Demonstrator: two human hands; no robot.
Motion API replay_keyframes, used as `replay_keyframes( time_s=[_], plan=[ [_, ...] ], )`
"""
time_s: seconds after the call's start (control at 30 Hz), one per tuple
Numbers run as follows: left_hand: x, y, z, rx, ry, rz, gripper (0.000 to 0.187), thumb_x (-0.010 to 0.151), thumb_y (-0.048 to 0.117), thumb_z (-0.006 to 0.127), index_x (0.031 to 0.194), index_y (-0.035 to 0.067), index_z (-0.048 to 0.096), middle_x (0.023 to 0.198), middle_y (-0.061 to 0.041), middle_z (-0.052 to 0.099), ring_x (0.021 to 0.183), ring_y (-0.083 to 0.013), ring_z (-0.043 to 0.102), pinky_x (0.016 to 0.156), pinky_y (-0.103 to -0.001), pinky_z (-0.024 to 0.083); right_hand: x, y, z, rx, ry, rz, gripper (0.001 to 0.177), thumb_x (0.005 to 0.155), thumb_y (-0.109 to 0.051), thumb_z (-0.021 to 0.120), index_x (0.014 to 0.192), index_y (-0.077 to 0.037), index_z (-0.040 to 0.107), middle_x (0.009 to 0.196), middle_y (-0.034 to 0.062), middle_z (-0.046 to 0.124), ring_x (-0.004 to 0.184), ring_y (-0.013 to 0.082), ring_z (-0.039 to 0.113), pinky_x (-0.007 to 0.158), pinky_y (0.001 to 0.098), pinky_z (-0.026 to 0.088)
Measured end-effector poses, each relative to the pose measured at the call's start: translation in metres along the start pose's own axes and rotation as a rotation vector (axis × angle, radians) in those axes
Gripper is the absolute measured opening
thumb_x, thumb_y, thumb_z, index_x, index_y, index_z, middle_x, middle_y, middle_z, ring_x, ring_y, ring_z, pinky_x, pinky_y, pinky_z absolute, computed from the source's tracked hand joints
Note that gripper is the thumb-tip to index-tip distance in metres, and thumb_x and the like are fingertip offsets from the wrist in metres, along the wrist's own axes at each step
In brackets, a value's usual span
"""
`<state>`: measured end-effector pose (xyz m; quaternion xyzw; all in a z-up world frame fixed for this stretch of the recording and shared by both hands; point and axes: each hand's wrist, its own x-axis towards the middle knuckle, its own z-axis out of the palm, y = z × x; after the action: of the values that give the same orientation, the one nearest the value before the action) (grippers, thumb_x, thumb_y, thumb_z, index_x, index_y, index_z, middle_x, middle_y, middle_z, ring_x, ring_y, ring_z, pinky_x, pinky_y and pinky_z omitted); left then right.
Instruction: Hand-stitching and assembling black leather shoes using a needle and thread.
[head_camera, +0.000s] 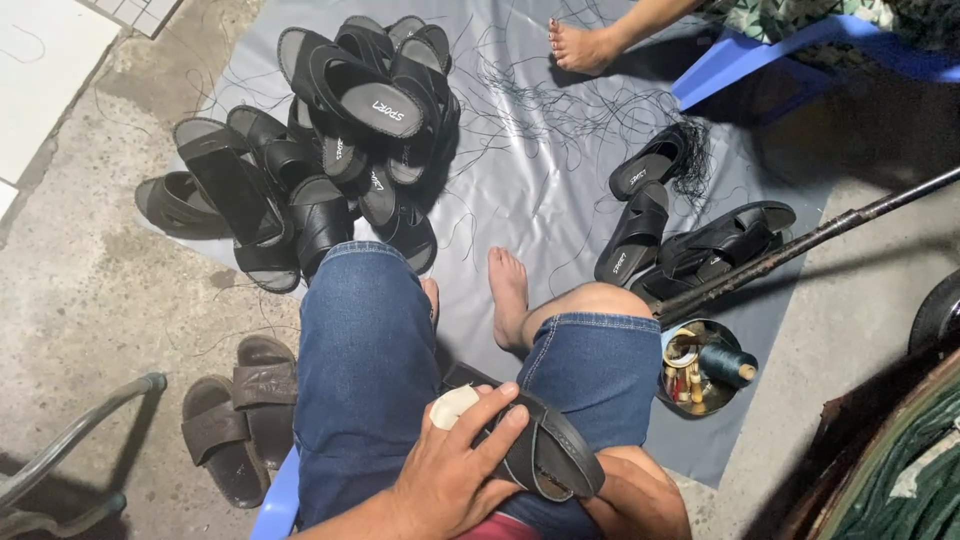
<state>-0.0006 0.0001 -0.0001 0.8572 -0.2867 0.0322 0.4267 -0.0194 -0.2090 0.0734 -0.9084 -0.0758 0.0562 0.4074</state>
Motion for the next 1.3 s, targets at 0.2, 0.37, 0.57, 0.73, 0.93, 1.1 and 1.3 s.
replay_keyframes(
  time_s=[0.2,0.37,0.57,0.73,0.93,1.1,1.3],
  plan=[
    [-0.003,-0.001,0.001,0.007,-0.029,0.000,0.067,0.084,0.039,0.067,0.135,0.012,0.033,0.138,-0.016,0.038,0.120,-0.0369,0.046,0.082,-0.052,0.039,-0.004,0.007,0.007,-0.068,0.062,-0.155,0.011,0.079,-0.016,0.059,0.078,-0.010,0.067,0.083,0.0000,0.069,0.076,0.0180,0.062,0.070,0.0256,0.049],
    [-0.001,0.000,-0.002,-0.004,-0.049,-0.013,0.067,0.084,0.042,0.065,0.134,0.010,0.034,0.138,-0.017,0.037,0.121,-0.0370,0.045,0.083,-0.052,0.038,0.004,-0.018,-0.001,-0.069,0.023,-0.056,0.021,0.083,-0.020,0.052,0.083,-0.012,0.070,0.086,0.0009,0.070,0.077,0.0191,0.063,0.068,0.0291,0.051],
    [0.046,-0.010,-0.030,-0.309,-0.091,-0.272,0.092,0.067,0.048,0.071,0.137,0.009,0.027,0.132,-0.016,0.048,0.112,-0.0346,0.053,0.085,-0.044,0.043,0.004,0.003,0.001,-0.268,0.013,-0.064,0.030,0.073,-0.028,0.069,0.098,-0.013,0.063,0.090,-0.0010,0.068,0.078,0.0142,0.064,0.071,0.0269,0.049],
    [0.081,-0.006,-0.068,-0.479,-0.406,-0.592,0.090,0.061,0.043,0.070,0.139,0.026,0.027,0.130,-0.001,0.052,0.119,-0.0176,0.050,0.092,-0.028,0.038,0.033,-0.024,-0.023,-0.428,-0.138,-0.216,0.027,0.082,-0.025,0.056,0.107,-0.014,0.060,0.102,0.0003,0.064,0.091,0.0157,0.062,0.076,0.0300,0.049],
    [0.065,0.001,-0.063,-0.489,-0.451,-0.503,0.095,0.066,0.044,0.065,0.141,0.015,0.014,0.139,-0.010,0.026,0.124,-0.0243,0.033,0.097,-0.034,0.031,0.056,-0.019,-0.028,-0.562,-0.395,-0.146,0.028,0.083,-0.029,0.052,0.110,-0.022,0.056,0.102,-0.0022,0.061,0.087,0.0227,0.062,0.070,0.0392,0.050],
    [0.025,0.024,-0.053,-0.061,-0.310,-0.284,0.100,0.066,0.046,0.076,0.140,0.010,0.019,0.147,-0.015,0.016,0.134,-0.0434,0.012,0.090,-0.054,0.036,0.056,-0.033,-0.022,-0.542,-0.430,-0.113,0.029,0.085,-0.030,0.048,0.112,-0.022,0.054,0.107,-0.0004,0.059,0.091,0.0238,0.059,0.067,0.0407,0.051],
    [0.032,0.027,-0.053,0.009,-0.238,-0.329,0.082,0.072,0.033,0.073,0.137,0.013,0.027,0.143,-0.006,0.030,0.123,-0.0399,0.035,0.076,-0.054,0.046,0.069,-0.040,-0.025,-0.651,-0.378,-0.204,0.019,0.079,-0.029,0.055,0.097,-0.022,0.058,0.096,-0.0037,0.051,0.076,0.0205,0.061,0.045,0.0427,0.052]
  ],
)
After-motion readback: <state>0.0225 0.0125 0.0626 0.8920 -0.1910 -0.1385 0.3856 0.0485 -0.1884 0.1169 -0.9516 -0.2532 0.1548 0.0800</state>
